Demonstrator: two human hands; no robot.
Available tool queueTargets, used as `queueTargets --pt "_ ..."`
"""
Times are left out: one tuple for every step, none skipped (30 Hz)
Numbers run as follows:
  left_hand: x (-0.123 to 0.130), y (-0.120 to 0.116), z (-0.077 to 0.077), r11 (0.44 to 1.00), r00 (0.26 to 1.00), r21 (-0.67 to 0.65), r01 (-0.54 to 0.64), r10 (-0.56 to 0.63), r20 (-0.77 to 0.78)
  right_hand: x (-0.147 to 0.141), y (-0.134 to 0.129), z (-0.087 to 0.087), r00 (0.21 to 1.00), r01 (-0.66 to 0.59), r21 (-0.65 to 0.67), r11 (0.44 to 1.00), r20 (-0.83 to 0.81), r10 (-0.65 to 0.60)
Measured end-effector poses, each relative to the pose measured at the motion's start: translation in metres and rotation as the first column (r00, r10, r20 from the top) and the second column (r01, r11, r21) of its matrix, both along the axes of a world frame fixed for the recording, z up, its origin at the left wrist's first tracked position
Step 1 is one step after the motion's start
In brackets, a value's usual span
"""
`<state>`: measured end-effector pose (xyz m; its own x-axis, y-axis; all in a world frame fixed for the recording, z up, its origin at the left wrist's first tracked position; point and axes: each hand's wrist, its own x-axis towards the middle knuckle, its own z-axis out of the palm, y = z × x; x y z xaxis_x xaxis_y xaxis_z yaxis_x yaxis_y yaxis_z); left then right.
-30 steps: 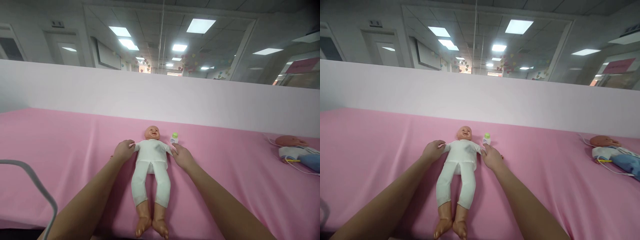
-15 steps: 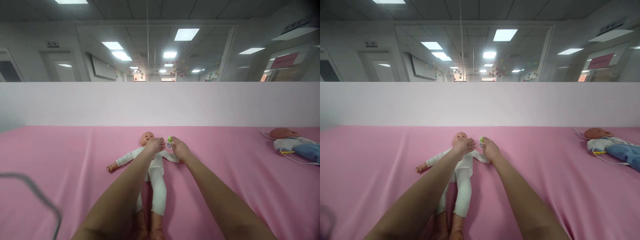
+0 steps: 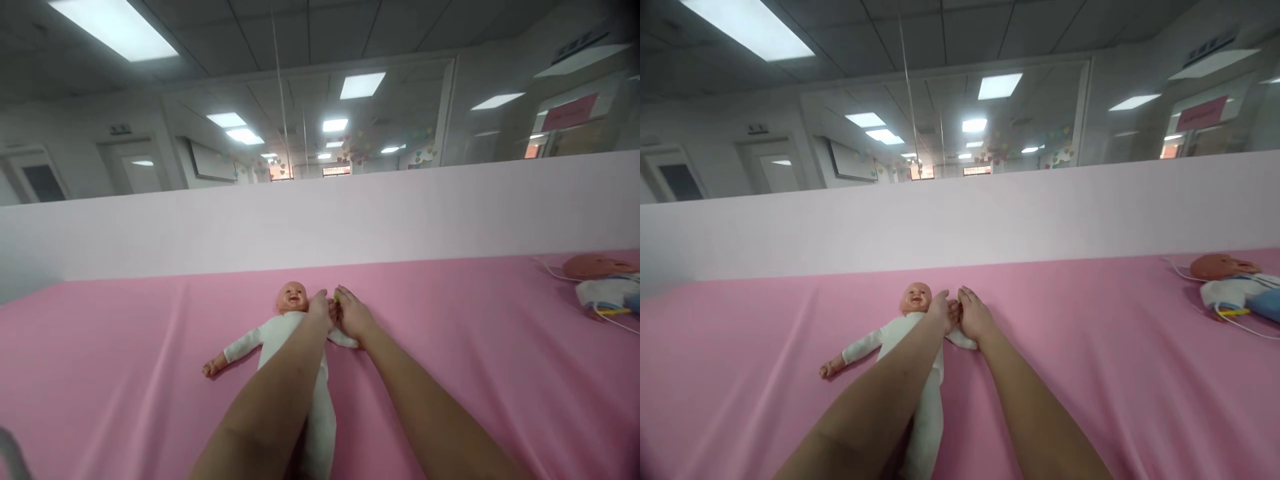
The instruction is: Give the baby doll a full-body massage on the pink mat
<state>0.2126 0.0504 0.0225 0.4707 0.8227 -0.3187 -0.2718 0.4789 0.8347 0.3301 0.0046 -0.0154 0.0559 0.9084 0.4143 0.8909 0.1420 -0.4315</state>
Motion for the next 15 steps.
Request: queueTargets --pt "0.000 -0.001 -0.001 0.999 0.999 -0.015 -0.039 0.038 -0.024 0.000 0.000 0.000 1.000 0.009 -0.007 1.000 -0.003 -0.009" --pt "-0.001 -0.001 0.000 0.998 0.997 -0.025 -0.063 0.062 -0.038 -0.001 0.000 0.001 1.000 0.008 -0.011 1.000 -0.001 -0.008" --pt "-0.003 -0.002 0.001 0.996 0.995 -0.035 -0.086 0.084 -0.049 -0.002 -0.002 0.003 1.000 0.003 -0.017 1.000 0.008 -0.003" --pt "-0.006 -0.003 0.004 0.995 0.995 -0.040 -0.093 0.090 -0.052 -0.003 -0.004 0.007 1.000 -0.006 -0.017 1.000 0.023 0.006" --pt "-0.010 -0.005 0.007 0.995 0.995 -0.041 -0.089 0.087 -0.050 -0.007 -0.008 0.012 0.999 -0.022 -0.012 1.000 0.043 0.023" --pt "-0.016 -0.007 0.011 0.996 0.996 -0.037 -0.079 0.077 -0.040 -0.012 -0.014 0.018 0.997 -0.045 -0.001 0.999 0.063 0.045" --pt "-0.023 -0.010 0.016 0.997 0.998 -0.031 -0.065 0.064 -0.022 -0.020 -0.020 0.026 0.994 -0.074 0.013 0.997 0.083 0.072" --pt "-0.031 -0.013 0.020 0.998 0.998 -0.022 -0.058 0.058 0.006 -0.031 -0.028 0.034 0.989 -0.115 0.033 0.993 0.099 0.111" --pt "-0.041 -0.017 0.024 0.998 0.997 -0.013 -0.059 0.060 0.040 -0.043 -0.036 0.042 0.983 -0.163 0.056 0.985 0.100 0.157" --pt "-0.053 -0.022 0.028 0.998 0.994 -0.007 -0.068 0.068 0.085 -0.058 -0.045 0.050 0.971 -0.225 0.062 0.972 0.097 0.218" --pt "-0.066 -0.028 0.030 0.995 0.987 -0.005 -0.100 0.099 0.125 -0.073 -0.054 0.057 0.954 -0.292 0.066 0.954 0.088 0.286" --pt "-0.081 -0.034 0.032 0.993 0.980 -0.018 -0.116 0.118 0.161 -0.089 -0.063 0.062 0.934 -0.355 0.063 0.933 0.074 0.350" --pt "-0.097 -0.040 0.032 0.992 0.971 -0.033 -0.125 0.129 0.199 -0.105 -0.073 0.066 0.918 -0.396 0.058 0.916 0.054 0.394" --pt "-0.113 -0.047 0.031 0.991 0.969 -0.064 -0.120 0.131 0.209 -0.119 -0.081 0.068 0.897 -0.442 0.037 0.896 0.044 0.440" --pt "-0.129 -0.053 0.029 0.987 0.965 -0.097 -0.129 0.147 0.215 -0.132 -0.089 0.068 0.872 -0.489 0.015 0.872 0.044 0.488"
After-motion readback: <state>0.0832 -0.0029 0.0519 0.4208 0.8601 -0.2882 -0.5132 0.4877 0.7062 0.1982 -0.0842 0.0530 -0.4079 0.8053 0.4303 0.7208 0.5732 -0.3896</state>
